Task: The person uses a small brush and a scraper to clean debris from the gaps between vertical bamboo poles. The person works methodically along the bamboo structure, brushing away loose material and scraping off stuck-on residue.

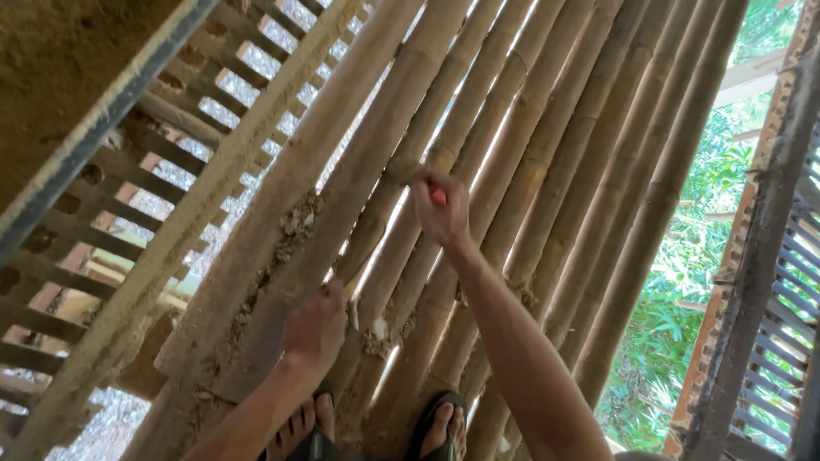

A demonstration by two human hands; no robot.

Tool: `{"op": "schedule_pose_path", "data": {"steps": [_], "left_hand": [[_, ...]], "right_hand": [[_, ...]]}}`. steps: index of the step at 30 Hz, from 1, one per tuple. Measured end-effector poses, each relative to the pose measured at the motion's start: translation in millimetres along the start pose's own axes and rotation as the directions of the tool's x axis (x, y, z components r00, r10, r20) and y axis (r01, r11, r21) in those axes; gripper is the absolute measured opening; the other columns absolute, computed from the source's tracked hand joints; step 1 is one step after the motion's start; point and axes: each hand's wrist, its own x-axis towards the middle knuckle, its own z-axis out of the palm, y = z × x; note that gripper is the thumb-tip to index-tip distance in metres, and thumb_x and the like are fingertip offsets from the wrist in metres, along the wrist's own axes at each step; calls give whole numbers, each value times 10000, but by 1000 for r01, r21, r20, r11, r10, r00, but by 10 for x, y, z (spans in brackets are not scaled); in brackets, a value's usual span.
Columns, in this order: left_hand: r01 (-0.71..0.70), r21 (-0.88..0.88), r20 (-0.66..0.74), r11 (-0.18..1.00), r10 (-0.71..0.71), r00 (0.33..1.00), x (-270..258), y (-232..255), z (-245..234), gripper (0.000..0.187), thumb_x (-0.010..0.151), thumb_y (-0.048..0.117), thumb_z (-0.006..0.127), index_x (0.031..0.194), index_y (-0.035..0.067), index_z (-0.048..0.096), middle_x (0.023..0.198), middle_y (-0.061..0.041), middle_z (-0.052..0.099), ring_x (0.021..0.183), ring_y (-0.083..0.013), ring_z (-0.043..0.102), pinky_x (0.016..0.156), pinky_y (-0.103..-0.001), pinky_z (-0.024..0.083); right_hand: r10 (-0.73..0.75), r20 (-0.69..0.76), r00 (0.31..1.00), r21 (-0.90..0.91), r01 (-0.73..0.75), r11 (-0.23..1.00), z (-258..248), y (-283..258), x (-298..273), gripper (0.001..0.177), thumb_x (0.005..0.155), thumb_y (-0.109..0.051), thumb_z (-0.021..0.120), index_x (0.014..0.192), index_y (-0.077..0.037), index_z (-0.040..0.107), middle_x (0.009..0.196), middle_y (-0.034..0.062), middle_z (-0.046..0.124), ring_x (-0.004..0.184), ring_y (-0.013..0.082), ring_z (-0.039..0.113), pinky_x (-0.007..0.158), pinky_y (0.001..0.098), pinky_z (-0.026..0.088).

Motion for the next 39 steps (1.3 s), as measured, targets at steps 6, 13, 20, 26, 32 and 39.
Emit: {"op": "schedule_pose_path", "data": {"steps": [6, 13, 20, 26, 32, 39], "left_hand": [[9, 27, 53, 1000, -11, 999, -178, -217, 424, 86, 1077, 122, 415, 1142, 75, 447, 768, -94, 691, 552, -284, 700, 466, -401, 567], [130, -59, 143, 990, -121, 982, -572, -303, 353, 457, 1063, 404, 392, 1426, 130, 354, 978, -114, 712, 803, -358, 752, 620, -498, 622], [250, -175, 90, 952, -237, 967, -841, -523, 485, 329, 1054, 505, 337, 1048, 200, 461, 754, -44, 693, 631, -311, 706, 508, -471, 549], [364, -132, 127, 922, -349, 929, -859, -519, 580, 339, 1025, 547, 362, 1155, 260, 486, 731, -8, 720, 640, -294, 731, 554, -460, 566], [367, -149, 36, 918, -366, 930, -792, -490, 562, 388, 1002, 581, 368, 1138, 248, 512, 704, -42, 724, 631, -321, 734, 557, -487, 574], [324, -251, 12, 912, -332, 943, -644, -457, 410, 282, 1024, 519, 416, 1021, 241, 460, 637, 9, 699, 536, -249, 707, 522, -419, 599]], "right_hand": [[-137, 330, 934, -31, 155, 987, -16, -80, -498, 218, 771, -155, 500, 639, -103, 666, 557, 25, 630, 420, 100, 473, 365, 253, 383], [-268, 15, 963, -76, 269, 960, 205, 204, 46, 188, 822, -31, 510, 810, -90, 689, 779, 73, 739, 519, 118, 579, 424, 265, 490], [-372, 415, 830, 105, 363, 926, 407, -226, -910, 128, 853, -117, 486, 752, -143, 560, 612, 11, 582, 481, 100, 541, 447, 229, 447], [-289, 48, 956, 131, 280, 951, 130, 40, 151, 246, 883, -54, 479, 781, -114, 695, 772, 31, 716, 643, 125, 675, 531, 257, 535], [-117, 73, 990, -44, 120, 992, 308, 482, 526, 199, 886, -43, 513, 866, -63, 709, 903, 73, 717, 684, 168, 663, 544, 304, 535], [-363, 199, 910, 181, 330, 926, 81, 49, -37, 243, 864, -85, 462, 787, -35, 686, 664, 96, 700, 385, 73, 459, 295, 213, 304]]}}
